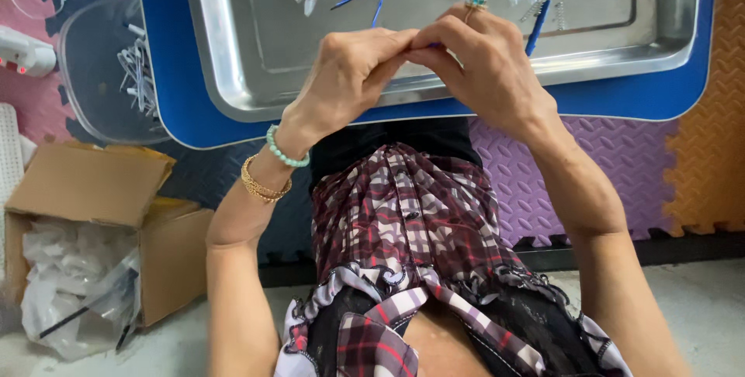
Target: The person assembles ballpoint pens by inserting ink cartridges and springs into pen barrels and then attaching the pen caps.
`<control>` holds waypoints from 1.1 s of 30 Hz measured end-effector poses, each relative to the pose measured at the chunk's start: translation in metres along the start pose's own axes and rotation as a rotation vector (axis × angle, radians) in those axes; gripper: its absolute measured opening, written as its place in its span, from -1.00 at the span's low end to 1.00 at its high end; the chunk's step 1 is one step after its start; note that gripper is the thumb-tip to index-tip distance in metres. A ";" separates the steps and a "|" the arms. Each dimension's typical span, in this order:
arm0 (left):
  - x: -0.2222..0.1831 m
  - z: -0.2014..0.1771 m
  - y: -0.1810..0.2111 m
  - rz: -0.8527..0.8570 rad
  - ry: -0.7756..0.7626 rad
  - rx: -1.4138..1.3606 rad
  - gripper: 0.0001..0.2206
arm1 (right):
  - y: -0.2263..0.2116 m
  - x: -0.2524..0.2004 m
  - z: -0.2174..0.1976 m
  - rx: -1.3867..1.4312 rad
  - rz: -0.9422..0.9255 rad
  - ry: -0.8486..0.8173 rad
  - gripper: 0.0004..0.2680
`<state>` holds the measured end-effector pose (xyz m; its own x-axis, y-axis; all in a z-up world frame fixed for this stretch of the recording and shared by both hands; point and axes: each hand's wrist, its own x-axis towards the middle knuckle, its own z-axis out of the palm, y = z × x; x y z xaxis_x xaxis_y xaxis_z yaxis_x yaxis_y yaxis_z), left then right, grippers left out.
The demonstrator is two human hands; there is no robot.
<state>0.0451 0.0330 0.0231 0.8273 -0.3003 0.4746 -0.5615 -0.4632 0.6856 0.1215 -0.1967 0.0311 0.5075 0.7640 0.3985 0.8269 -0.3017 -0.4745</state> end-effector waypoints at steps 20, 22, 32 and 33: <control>-0.006 0.011 -0.008 -0.359 0.286 -0.331 -0.81 | 0.200 -0.074 -0.016 -0.448 0.241 0.134 -0.96; -0.006 0.014 -0.008 -0.393 0.291 -0.341 -0.80 | 0.195 -0.068 -0.014 -0.453 0.267 0.127 -0.91; -0.007 0.027 -0.020 -0.472 0.442 -0.640 -0.77 | 0.237 -0.071 -0.002 -0.513 0.391 -0.035 -0.96; -0.006 0.027 -0.020 -0.479 0.454 -0.677 -0.76 | 0.233 -0.069 -0.005 -0.502 0.367 -0.022 -0.91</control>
<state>0.0522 0.0214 -0.0085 0.9676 0.2160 0.1311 -0.1698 0.1718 0.9704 0.2803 -0.3221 -0.1027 0.7796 0.5696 0.2602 0.6153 -0.7741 -0.1488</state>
